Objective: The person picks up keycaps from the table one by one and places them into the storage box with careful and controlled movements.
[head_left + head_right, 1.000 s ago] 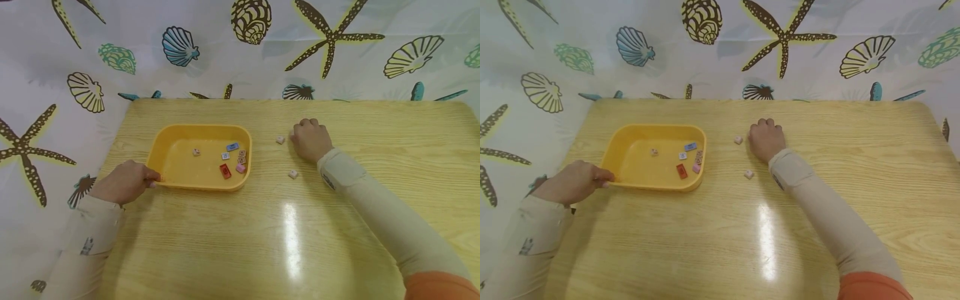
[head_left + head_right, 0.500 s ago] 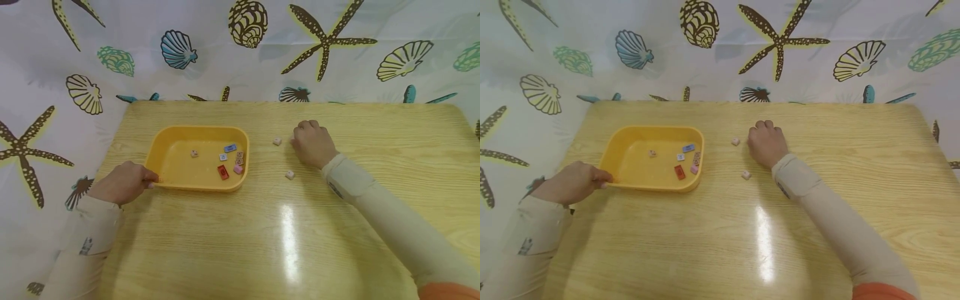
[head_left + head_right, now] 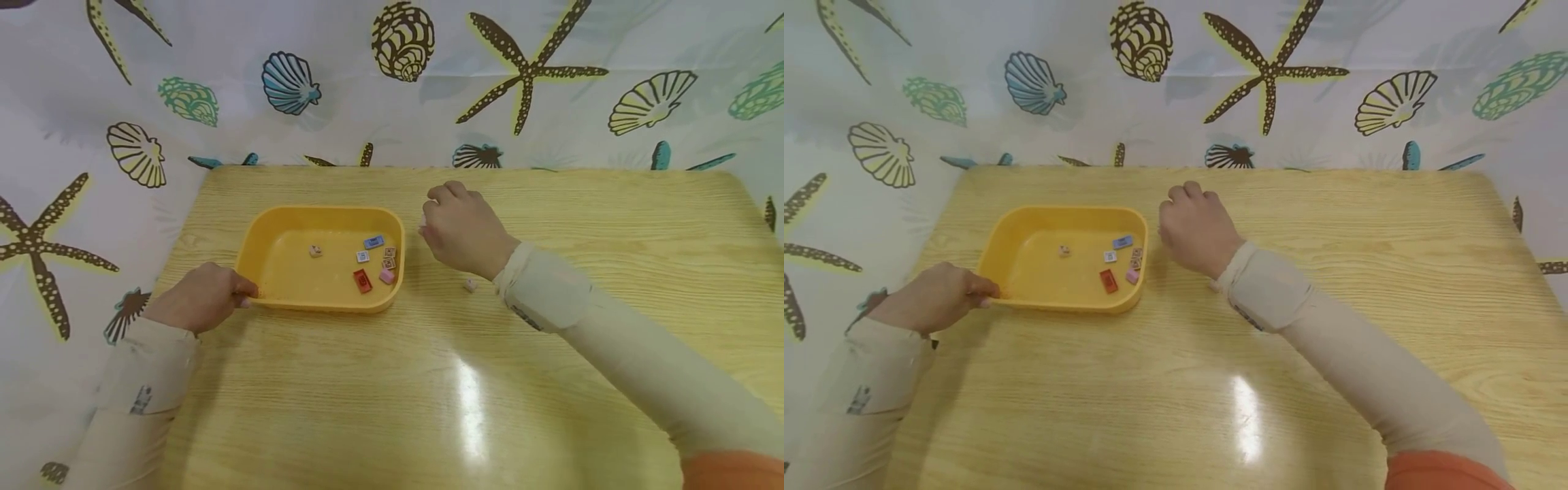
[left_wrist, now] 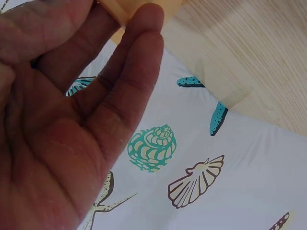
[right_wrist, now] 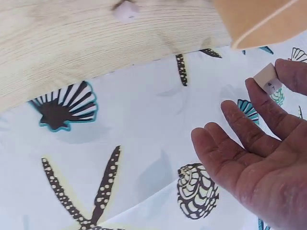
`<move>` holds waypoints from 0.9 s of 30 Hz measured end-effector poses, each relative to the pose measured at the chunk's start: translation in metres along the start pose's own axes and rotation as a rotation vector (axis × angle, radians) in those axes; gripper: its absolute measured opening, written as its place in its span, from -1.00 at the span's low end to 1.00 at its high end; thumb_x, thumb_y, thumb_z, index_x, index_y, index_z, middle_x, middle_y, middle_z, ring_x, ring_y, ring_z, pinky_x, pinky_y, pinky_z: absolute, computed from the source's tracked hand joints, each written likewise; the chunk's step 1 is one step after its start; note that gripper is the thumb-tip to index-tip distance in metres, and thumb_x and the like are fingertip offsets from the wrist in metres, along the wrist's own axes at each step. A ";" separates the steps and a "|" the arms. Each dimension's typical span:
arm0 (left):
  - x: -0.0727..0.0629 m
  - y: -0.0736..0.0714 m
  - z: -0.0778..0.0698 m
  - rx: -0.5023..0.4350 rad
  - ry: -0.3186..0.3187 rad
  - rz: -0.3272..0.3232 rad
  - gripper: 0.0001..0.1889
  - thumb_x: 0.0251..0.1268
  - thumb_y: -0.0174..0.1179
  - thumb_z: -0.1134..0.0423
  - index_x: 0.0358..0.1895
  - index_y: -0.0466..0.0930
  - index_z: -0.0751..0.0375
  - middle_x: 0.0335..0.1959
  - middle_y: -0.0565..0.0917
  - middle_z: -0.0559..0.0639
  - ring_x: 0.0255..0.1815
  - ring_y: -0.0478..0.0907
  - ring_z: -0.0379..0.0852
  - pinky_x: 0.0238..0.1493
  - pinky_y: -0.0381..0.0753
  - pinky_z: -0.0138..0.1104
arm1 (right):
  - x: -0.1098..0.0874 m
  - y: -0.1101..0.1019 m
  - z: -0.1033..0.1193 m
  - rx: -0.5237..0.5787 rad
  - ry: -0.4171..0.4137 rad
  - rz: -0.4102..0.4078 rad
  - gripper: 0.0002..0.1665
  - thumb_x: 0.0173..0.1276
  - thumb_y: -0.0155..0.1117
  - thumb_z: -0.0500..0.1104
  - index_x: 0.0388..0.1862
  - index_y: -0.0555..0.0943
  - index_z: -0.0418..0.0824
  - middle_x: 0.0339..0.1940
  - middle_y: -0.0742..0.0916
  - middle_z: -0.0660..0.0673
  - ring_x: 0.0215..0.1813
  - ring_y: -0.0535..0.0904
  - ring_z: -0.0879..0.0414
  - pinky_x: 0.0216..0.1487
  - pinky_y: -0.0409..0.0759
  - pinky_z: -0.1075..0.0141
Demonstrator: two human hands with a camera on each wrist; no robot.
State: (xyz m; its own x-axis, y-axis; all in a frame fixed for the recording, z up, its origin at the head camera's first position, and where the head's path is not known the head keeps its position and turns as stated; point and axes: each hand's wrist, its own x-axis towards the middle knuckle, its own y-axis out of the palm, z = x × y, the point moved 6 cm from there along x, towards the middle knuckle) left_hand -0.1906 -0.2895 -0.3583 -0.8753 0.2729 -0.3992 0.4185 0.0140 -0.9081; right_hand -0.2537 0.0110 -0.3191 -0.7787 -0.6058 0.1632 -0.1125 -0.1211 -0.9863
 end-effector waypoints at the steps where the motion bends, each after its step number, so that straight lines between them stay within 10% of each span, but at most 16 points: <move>1: 0.000 0.000 0.000 -0.002 0.000 -0.003 -0.77 0.26 0.22 0.28 -0.04 0.71 0.18 -0.07 0.74 0.15 -0.23 0.63 -0.08 -0.06 0.64 -0.06 | 0.004 0.000 0.006 -0.006 -0.013 0.013 -0.70 0.34 0.22 -0.08 -0.31 0.67 -0.33 0.06 0.67 -0.31 0.15 0.54 -0.23 -0.02 0.66 -0.04; 16: -0.002 0.000 0.002 -0.027 0.004 -0.026 -0.79 0.27 0.22 0.28 -0.07 0.73 0.16 -0.09 0.75 0.14 -0.20 0.65 -0.05 -0.06 0.64 -0.05 | 0.038 0.000 0.062 -0.009 -0.133 0.068 -0.70 0.36 0.22 -0.04 -0.16 0.68 -0.25 0.09 0.65 -0.22 0.14 0.51 -0.15 0.06 0.63 0.03; 27: 0.000 0.002 0.004 -0.035 -0.051 0.011 -0.76 0.30 0.19 0.27 -0.02 0.70 0.15 -0.03 0.72 0.15 -0.23 0.58 -0.08 0.01 0.61 -0.01 | 0.037 0.007 0.051 -0.014 -0.075 0.140 -0.62 0.36 0.20 0.02 -0.08 0.65 -0.26 0.23 0.58 -0.27 0.28 0.45 -0.19 0.18 0.57 -0.03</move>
State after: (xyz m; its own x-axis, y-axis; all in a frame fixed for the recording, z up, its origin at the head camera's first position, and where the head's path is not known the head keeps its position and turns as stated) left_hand -0.1911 -0.2935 -0.3604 -0.8816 0.2238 -0.4156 0.4354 0.0455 -0.8991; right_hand -0.2522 -0.0522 -0.3190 -0.7391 -0.6732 0.0250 -0.0150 -0.0207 -0.9997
